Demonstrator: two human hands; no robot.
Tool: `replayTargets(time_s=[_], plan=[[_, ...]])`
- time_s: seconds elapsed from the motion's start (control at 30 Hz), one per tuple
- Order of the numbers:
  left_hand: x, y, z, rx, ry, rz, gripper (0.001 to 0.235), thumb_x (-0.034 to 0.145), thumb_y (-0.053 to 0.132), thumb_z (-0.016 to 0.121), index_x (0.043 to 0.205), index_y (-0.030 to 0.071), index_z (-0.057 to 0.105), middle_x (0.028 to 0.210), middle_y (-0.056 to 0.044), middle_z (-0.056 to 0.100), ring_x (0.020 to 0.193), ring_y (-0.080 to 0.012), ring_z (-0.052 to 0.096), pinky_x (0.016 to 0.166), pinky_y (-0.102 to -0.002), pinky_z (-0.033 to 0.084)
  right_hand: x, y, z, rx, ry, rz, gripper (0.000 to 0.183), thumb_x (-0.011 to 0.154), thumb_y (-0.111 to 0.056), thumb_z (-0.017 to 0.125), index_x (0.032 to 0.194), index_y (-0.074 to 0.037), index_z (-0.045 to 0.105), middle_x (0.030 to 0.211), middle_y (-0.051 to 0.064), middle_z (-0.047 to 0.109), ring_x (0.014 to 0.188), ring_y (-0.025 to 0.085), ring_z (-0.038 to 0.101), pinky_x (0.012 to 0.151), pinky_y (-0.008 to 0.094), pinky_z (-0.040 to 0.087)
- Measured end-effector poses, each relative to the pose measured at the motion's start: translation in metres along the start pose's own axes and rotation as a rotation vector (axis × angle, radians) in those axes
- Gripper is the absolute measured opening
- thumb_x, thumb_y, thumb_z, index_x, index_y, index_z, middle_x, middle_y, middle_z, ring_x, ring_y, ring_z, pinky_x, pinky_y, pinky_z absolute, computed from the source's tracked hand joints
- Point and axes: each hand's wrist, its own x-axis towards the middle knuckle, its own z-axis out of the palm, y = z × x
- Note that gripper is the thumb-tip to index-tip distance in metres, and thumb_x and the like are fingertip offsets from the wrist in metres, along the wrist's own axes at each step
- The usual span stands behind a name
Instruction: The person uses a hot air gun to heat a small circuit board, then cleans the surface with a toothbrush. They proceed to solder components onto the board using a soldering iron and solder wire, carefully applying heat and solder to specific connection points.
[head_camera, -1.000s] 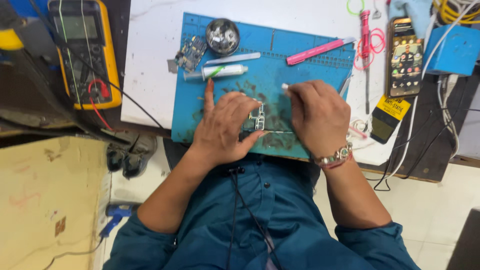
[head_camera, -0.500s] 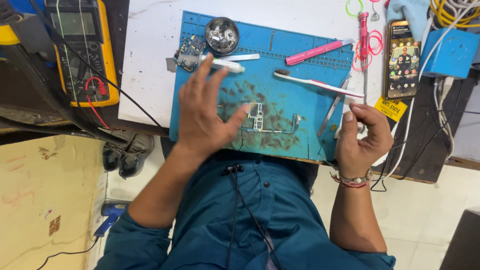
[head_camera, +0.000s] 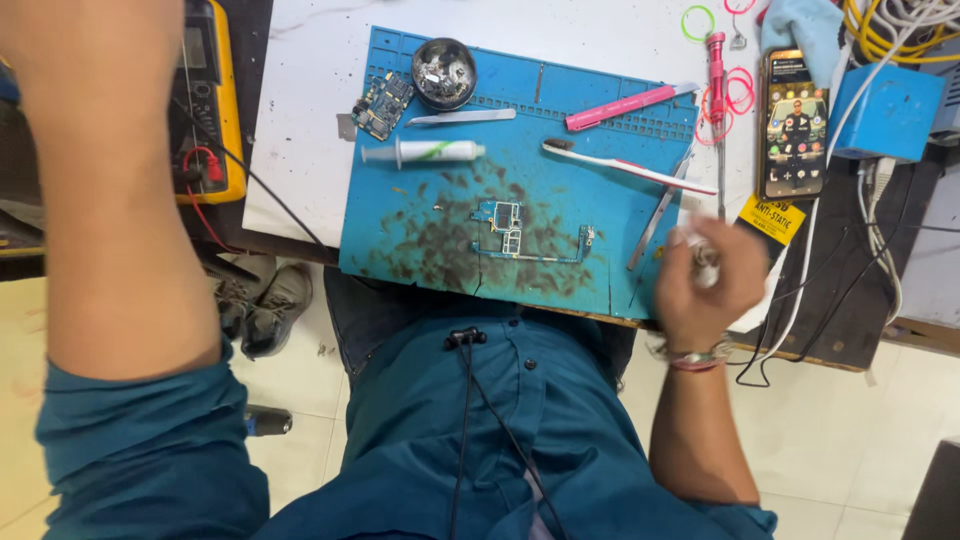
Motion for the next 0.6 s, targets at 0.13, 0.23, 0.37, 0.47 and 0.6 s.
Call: replayTargets(time_s=[0.13, 0.23, 0.37, 0.47, 0.6], plan=[[-0.076, 0.053, -0.040, -0.091, 0.082, 0.045, 0.026, 0.100, 0.023, 0.066, 0.118, 0.006, 0.064, 0.109, -0.018, 0.054, 0.096, -0.0375, 0.049, 0.083, -0.052, 0.033, 0.044, 0.058, -0.021, -0.082, 0.068, 0.191, 0.020, 0.099, -0.003, 0.074, 0.118, -0.001, 0.068, 0.109, 0.013, 0.072, 0.096, 0.028, 0.070, 0.088, 0.036, 0.056], [-0.089, 0.079, -0.046, -0.251, 0.200, 0.188, 0.021, 0.099, 0.023, 0.067, 0.114, 0.008, 0.065, 0.102, -0.014, 0.056, 0.088, -0.0327, 0.052, 0.076, -0.048, 0.036, 0.065, 0.068, -0.042, -0.138, -0.009, 0.419, 0.023, 0.095, -0.012, 0.077, 0.114, -0.001, 0.068, 0.103, 0.011, 0.070, 0.089, 0.022, 0.068, 0.082, 0.035, 0.054], [-0.165, 0.167, -0.092, -0.708, 0.031, 0.689, 0.016, 0.097, 0.022, 0.068, 0.107, 0.010, 0.067, 0.092, -0.008, 0.059, 0.078, -0.0262, 0.055, 0.068, -0.043, 0.039, 0.050, 0.029, -0.064, -0.044, 0.194, 0.189, 0.023, 0.098, -0.002, 0.068, 0.120, 0.005, 0.067, 0.114, 0.017, 0.069, 0.102, 0.023, 0.064, 0.093, 0.033, 0.052], [-0.202, 0.243, -0.124, -1.005, -0.077, 1.016, 0.011, 0.096, 0.021, 0.069, 0.103, 0.011, 0.069, 0.084, -0.004, 0.061, 0.071, -0.0214, 0.058, 0.062, -0.039, 0.042, 0.037, -0.018, -0.046, 0.320, 0.330, 0.091, 0.015, 0.107, -0.003, 0.070, 0.116, 0.006, 0.062, 0.115, 0.017, 0.064, 0.107, 0.024, 0.062, 0.094, 0.032, 0.050], [-0.178, 0.212, -0.093, -0.955, 0.182, 0.746, 0.015, 0.095, 0.023, 0.070, 0.105, 0.013, 0.066, 0.094, -0.006, 0.066, 0.075, -0.0228, 0.061, 0.065, -0.040, 0.045, 0.004, -0.057, -0.034, 0.362, 0.138, 0.059, 0.015, 0.102, 0.002, 0.068, 0.114, 0.006, 0.061, 0.115, 0.019, 0.065, 0.108, 0.024, 0.066, 0.095, 0.032, 0.055]])
